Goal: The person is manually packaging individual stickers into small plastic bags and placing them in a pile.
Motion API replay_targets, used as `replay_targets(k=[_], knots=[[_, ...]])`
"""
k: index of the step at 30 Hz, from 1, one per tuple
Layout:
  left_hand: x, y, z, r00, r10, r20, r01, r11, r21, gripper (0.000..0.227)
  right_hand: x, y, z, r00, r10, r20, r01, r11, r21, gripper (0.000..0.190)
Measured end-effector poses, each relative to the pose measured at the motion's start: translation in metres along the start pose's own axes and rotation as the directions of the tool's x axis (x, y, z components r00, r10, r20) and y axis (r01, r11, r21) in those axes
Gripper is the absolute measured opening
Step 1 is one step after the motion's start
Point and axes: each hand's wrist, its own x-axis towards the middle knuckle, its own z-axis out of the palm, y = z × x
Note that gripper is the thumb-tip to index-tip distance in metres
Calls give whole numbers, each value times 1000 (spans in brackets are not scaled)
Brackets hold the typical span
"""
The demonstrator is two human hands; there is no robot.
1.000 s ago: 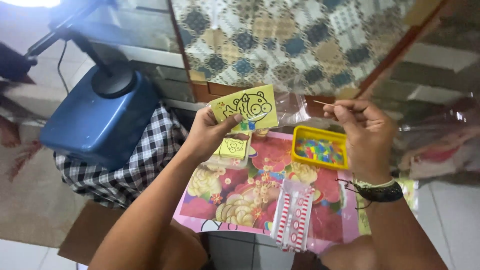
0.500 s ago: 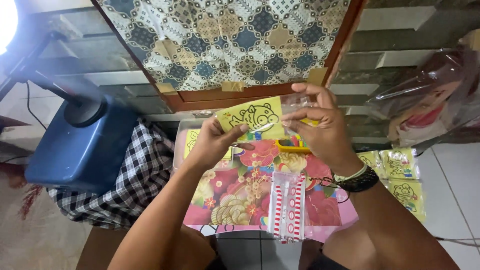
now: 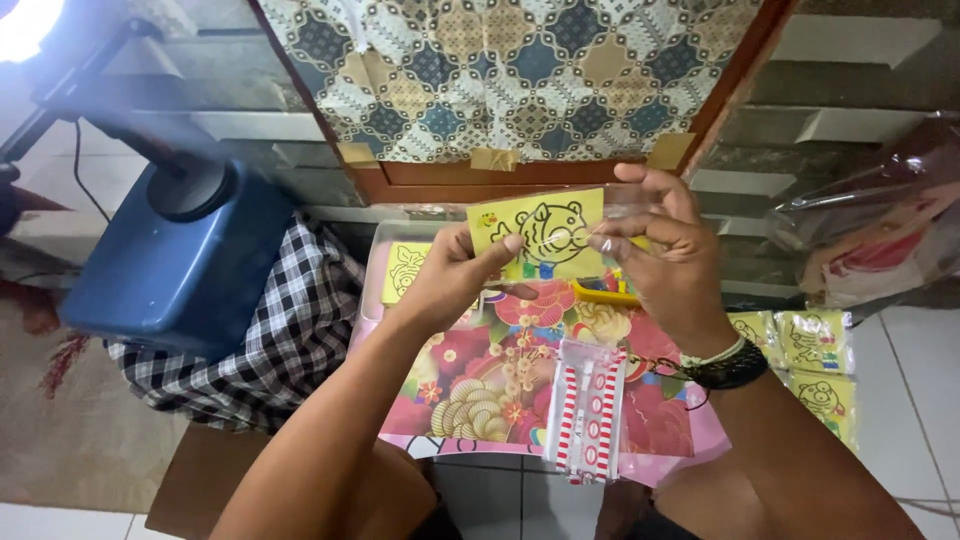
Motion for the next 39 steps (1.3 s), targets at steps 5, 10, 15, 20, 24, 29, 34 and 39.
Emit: replay_targets(k=[5,10,15,20,24,29,34,39], knots=[[-1,-7,-8,999,-33,2,32,999,17,24,-3,-12,14,998,-59,23,60,997,-45,11],[-3,-5,-8,999,-33,36,31,998,45,21,-7,-15,29,999,-54,-7,54,998,-34,15],[-4,-2,-14,1000,-30,8,29,995,92,18,-7,-20,34,998,-58,-15,58,998,-17,13],[-9,17,3,998,6,-55,-2,998,58,19,-6,-22,27,996,-87,-28,83,992,-97,10],[-6,11,0,996,8,-90,-7,1000,8,20,-8,-16,30,993,-88,-78,81,993,-87,10],[-3,5,0,991,5,-137,-7,1000,-14,21,-11,-14,30,992,-122,-19,122,993,-4,17],[-3,6,0,992,12,-128,-14,1000,-10,19,-22,18,32,997,-61,51,59,997,42,39],[-6,10,5,993,12,-115,-12,1000,1,17,-20,-13,37,991,-28,132,28,1000,3,32]])
